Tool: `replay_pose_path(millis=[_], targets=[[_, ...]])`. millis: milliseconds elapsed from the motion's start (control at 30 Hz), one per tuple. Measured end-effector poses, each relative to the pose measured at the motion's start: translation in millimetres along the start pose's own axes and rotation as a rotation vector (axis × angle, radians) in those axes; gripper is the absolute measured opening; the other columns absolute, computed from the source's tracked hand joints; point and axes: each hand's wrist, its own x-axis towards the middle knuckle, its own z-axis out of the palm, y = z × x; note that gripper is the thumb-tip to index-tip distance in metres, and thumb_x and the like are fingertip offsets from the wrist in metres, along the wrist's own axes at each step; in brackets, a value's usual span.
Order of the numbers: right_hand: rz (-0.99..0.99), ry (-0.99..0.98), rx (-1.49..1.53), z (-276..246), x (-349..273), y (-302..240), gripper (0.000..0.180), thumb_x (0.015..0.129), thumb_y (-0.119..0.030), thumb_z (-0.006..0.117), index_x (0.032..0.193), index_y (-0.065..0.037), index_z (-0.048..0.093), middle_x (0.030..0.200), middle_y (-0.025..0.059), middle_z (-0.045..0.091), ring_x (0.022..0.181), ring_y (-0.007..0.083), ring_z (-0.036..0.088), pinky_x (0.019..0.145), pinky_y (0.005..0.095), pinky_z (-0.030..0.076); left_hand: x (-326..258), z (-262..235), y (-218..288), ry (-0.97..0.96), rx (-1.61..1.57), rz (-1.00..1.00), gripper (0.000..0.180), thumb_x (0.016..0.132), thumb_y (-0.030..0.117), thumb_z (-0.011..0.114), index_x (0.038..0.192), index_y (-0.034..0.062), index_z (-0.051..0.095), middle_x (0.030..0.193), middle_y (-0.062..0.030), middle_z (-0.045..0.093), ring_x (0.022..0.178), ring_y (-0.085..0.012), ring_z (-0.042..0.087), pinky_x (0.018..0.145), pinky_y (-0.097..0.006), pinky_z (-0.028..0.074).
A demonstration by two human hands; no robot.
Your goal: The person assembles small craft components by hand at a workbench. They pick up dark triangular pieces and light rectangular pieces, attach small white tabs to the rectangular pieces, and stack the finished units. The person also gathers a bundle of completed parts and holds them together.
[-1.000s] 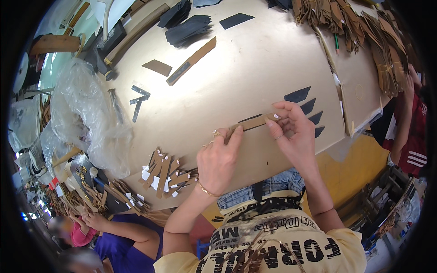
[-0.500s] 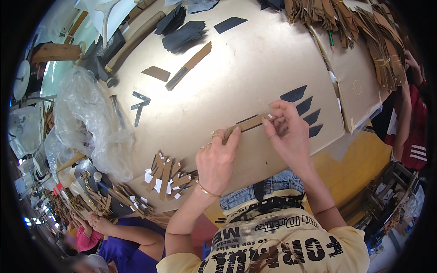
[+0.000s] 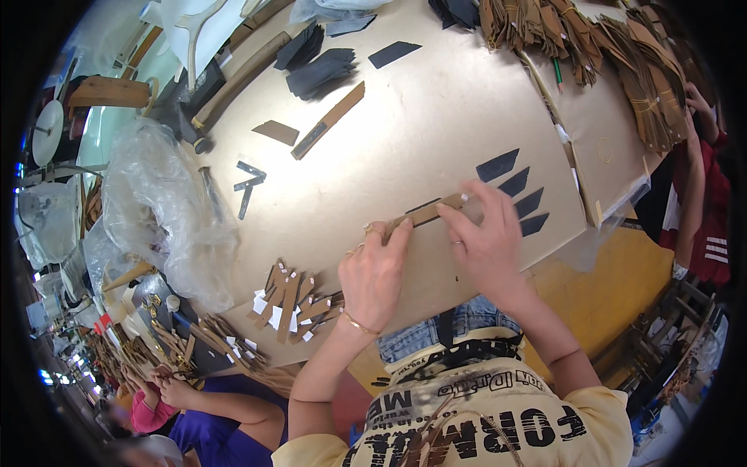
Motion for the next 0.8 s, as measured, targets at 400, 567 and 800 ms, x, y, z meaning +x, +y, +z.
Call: replay_pose_path(millis=[400,567,800], targets=[[-0.229,-0.067,0.062,8,-7,-33,0.041,0.079,-0.007,0.065,0.118,0.004,0.064,0.118,0.0118,0.062,0.113,0.0261,0.058,0.088,0.0359,0.052,14,-10,-12,-0.065,-0.516,-0.087,0.022,0.089,0.004,0.062,0.111,0.0036,0.06,0.089,-0.0142,0.069,0.06,-0.027,0.063,0.054,-0.036,0.048],[-0.143,-0.012,0.208,16,-2,-33,0.041,0.075,-0.003,0.071,0.115,0.003,0.065,0.098,0.0097,0.064,0.094,0.0245,0.062,0.076,0.0323,0.055,17,-19,-4,-0.129,-0.595,-0.213,0.032,0.089,0.005,0.063,0.117,0.0027,0.049,0.09,-0.0157,0.069,0.053,-0.0261,0.06,0.049,-0.037,0.045],[0.119,-0.02,0.557,15,10,-22,0.023,0.08,-0.004,0.073,0.101,0.001,0.071,0.086,0.0139,0.07,0.083,0.0263,0.068,0.07,0.0336,0.055,17,-13,2,-0.03,-0.809,-0.242,0.029,0.087,0.006,0.068,0.112,0.0014,0.054,0.095,-0.0096,0.068,0.045,-0.0096,0.046,0.045,-0.028,0.037]])
